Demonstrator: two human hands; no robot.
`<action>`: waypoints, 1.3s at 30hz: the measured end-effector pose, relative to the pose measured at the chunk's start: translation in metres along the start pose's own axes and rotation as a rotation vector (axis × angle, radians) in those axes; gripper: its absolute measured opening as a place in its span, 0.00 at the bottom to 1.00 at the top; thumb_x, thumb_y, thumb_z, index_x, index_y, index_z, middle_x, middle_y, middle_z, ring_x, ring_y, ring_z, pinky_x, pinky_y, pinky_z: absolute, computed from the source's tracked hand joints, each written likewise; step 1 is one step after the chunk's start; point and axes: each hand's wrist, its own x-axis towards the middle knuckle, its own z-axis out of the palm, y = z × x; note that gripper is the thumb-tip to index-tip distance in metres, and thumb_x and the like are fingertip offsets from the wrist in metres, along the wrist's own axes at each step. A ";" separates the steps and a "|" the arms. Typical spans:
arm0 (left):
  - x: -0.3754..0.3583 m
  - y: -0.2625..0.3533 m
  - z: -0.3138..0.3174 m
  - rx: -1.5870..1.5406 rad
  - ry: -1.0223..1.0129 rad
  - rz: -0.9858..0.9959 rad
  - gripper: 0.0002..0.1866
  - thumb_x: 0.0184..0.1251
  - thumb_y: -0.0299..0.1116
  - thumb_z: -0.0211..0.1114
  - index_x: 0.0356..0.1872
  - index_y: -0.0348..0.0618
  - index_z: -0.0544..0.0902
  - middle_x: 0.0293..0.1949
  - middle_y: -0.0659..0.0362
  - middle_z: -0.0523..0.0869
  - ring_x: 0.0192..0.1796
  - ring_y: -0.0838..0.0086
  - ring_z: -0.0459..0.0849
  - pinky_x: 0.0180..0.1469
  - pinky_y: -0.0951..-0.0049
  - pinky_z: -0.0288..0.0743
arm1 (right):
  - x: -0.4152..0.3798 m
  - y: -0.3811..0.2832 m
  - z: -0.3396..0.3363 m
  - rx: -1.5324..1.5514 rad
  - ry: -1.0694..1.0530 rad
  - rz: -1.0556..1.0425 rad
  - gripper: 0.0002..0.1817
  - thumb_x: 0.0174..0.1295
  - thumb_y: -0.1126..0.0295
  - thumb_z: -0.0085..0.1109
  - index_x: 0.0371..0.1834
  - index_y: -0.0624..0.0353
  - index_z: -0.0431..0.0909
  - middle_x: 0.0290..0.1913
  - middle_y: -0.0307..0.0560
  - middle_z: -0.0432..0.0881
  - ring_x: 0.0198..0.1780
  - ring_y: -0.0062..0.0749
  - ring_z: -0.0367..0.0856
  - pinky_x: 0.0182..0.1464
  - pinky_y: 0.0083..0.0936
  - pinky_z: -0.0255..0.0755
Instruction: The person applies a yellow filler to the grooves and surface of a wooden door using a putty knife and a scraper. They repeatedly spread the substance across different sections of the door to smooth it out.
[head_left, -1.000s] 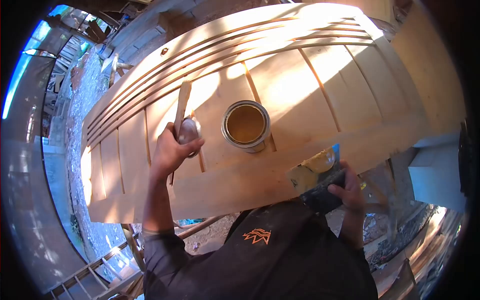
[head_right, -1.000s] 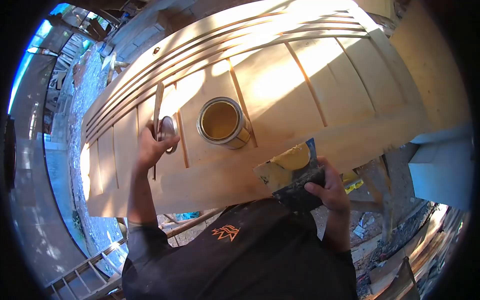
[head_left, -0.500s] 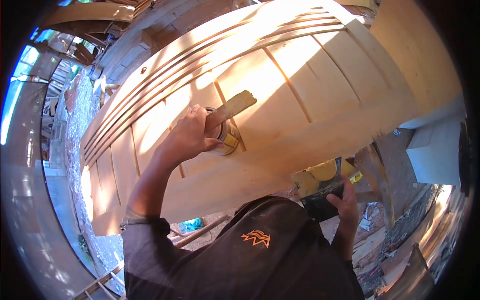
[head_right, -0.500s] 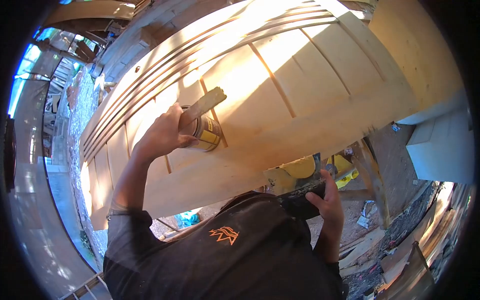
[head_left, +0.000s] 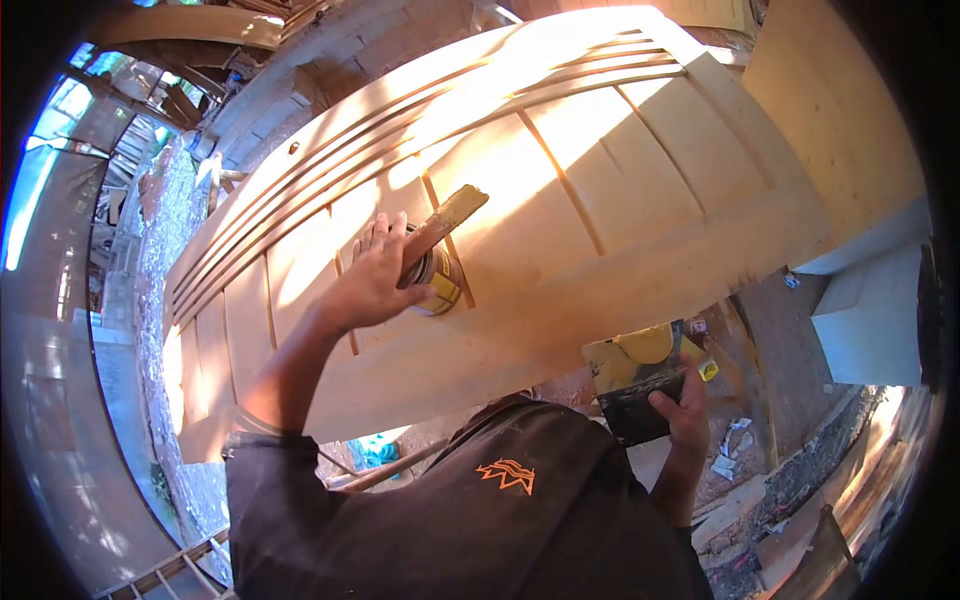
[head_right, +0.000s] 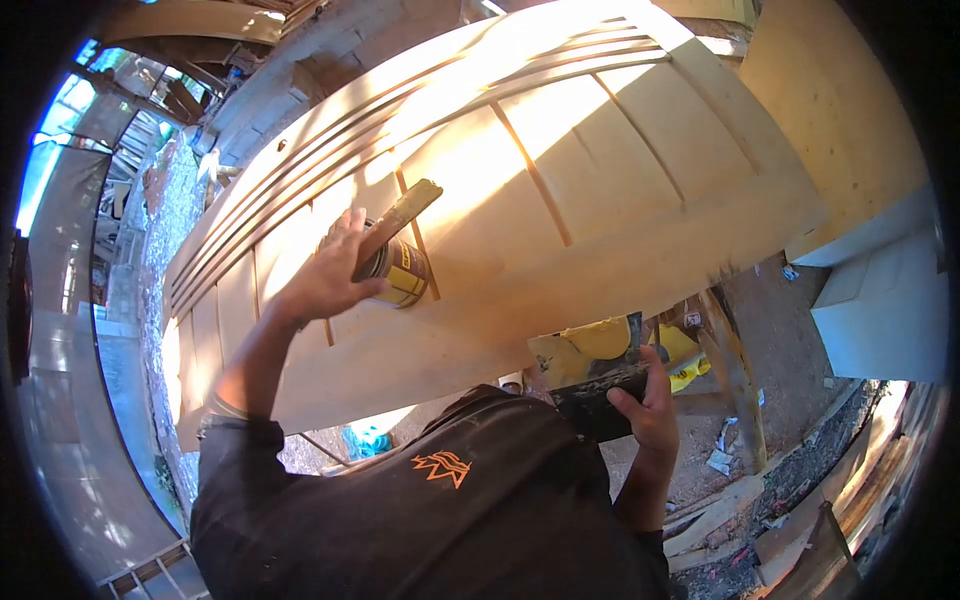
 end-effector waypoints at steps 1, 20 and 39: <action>-0.002 0.013 -0.004 0.043 -0.022 -0.062 0.59 0.40 0.50 0.77 0.68 0.32 0.48 0.65 0.31 0.55 0.69 0.44 0.54 0.69 0.48 0.47 | 0.001 0.002 -0.002 -0.015 -0.006 -0.019 0.40 0.50 0.77 0.64 0.66 0.69 0.53 0.60 0.52 0.66 0.60 0.32 0.65 0.65 0.29 0.56; 0.038 -0.090 -0.043 0.163 0.223 -0.410 0.54 0.38 0.53 0.74 0.68 0.41 0.58 0.63 0.37 0.63 0.65 0.46 0.64 0.63 0.51 0.62 | -0.007 -0.012 0.021 -0.028 0.136 -0.062 0.41 0.49 0.77 0.63 0.67 0.70 0.52 0.61 0.51 0.66 0.62 0.35 0.64 0.66 0.30 0.55; 0.029 -0.017 -0.028 -0.154 0.526 -0.056 0.42 0.52 0.50 0.70 0.61 0.31 0.64 0.55 0.41 0.72 0.61 0.51 0.69 0.62 0.57 0.64 | -0.008 -0.001 0.031 0.118 0.181 -0.070 0.40 0.48 0.82 0.59 0.67 0.67 0.54 0.57 0.49 0.69 0.58 0.34 0.68 0.64 0.30 0.59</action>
